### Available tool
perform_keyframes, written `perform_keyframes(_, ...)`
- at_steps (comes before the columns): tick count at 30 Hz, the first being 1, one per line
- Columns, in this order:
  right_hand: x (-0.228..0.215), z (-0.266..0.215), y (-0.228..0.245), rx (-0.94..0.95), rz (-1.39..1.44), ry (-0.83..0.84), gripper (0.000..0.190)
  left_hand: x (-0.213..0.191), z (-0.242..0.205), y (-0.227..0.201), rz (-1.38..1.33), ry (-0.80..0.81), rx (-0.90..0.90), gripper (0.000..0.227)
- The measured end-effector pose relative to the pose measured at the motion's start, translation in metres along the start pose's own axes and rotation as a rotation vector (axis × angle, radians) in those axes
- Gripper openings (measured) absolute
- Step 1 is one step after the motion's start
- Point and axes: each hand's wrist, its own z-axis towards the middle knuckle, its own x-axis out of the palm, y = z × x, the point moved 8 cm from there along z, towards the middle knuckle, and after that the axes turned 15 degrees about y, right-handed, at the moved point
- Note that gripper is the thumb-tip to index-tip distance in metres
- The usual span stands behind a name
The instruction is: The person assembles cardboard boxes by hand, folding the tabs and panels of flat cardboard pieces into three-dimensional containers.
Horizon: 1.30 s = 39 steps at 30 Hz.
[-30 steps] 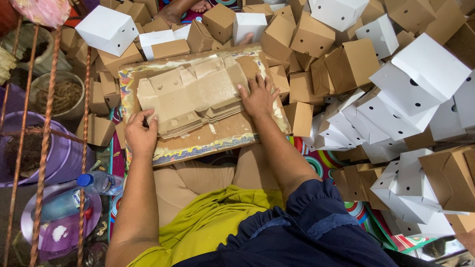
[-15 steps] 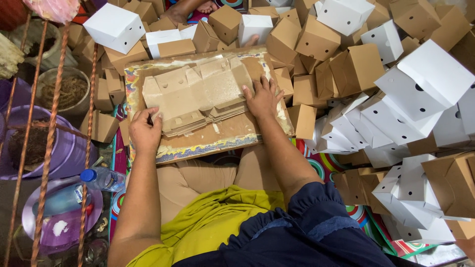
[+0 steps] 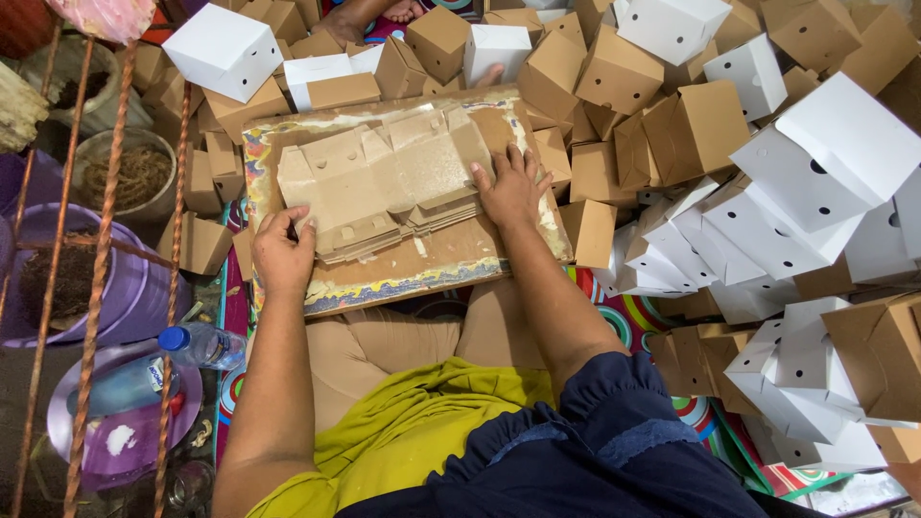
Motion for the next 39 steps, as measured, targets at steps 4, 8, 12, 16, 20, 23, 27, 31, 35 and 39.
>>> perform_keyframes(4, 0.0, 0.0, 0.001, 0.001, -0.004, -0.003, 0.062, -0.001, 0.0, -0.002, 0.001, 0.001, 0.003, 0.023)
perform_keyframes(8, -0.001, -0.001, 0.001, 0.009, -0.003, 0.004, 0.061, 0.0, 0.0, 0.0, 0.006, 0.002, -0.002, 0.024)
perform_keyframes(12, -0.001, -0.001, 0.001, 0.015, -0.005, 0.01, 0.06, 0.002, 0.0, 0.005, 0.01, 0.0, -0.006, 0.024)
perform_keyframes(16, 0.001, 0.0, 0.001, 0.019, -0.01, 0.016, 0.061, 0.0, -0.001, 0.0, 0.009, 0.001, -0.013, 0.024)
perform_keyframes(20, 0.006, 0.006, -0.004, 0.017, -0.024, 0.001, 0.061, 0.0, 0.0, 0.0, 0.002, 0.001, -0.011, 0.024)
perform_keyframes(23, -0.015, -0.013, 0.006, -0.012, 0.108, -0.075, 0.062, 0.002, -0.001, 0.002, 0.008, 0.002, -0.013, 0.024)
perform_keyframes(27, -0.029, -0.022, -0.02, -0.005, 0.363, -0.361, 0.077, 0.001, -0.001, 0.001, 0.007, 0.007, -0.012, 0.024)
perform_keyframes(31, -0.023, -0.013, -0.024, 0.013, 0.331, -0.357, 0.077, 0.001, 0.001, 0.001, 0.007, -0.001, 0.001, 0.025)
perform_keyframes(35, -0.019, -0.01, -0.019, 0.033, 0.273, -0.271, 0.075, 0.002, 0.001, 0.004, -0.002, 0.002, -0.01, 0.024)
perform_keyframes(39, 0.006, 0.013, -0.024, 0.099, -0.005, -0.069, 0.061, 0.002, 0.0, 0.004, -0.004, 0.002, -0.01, 0.024)
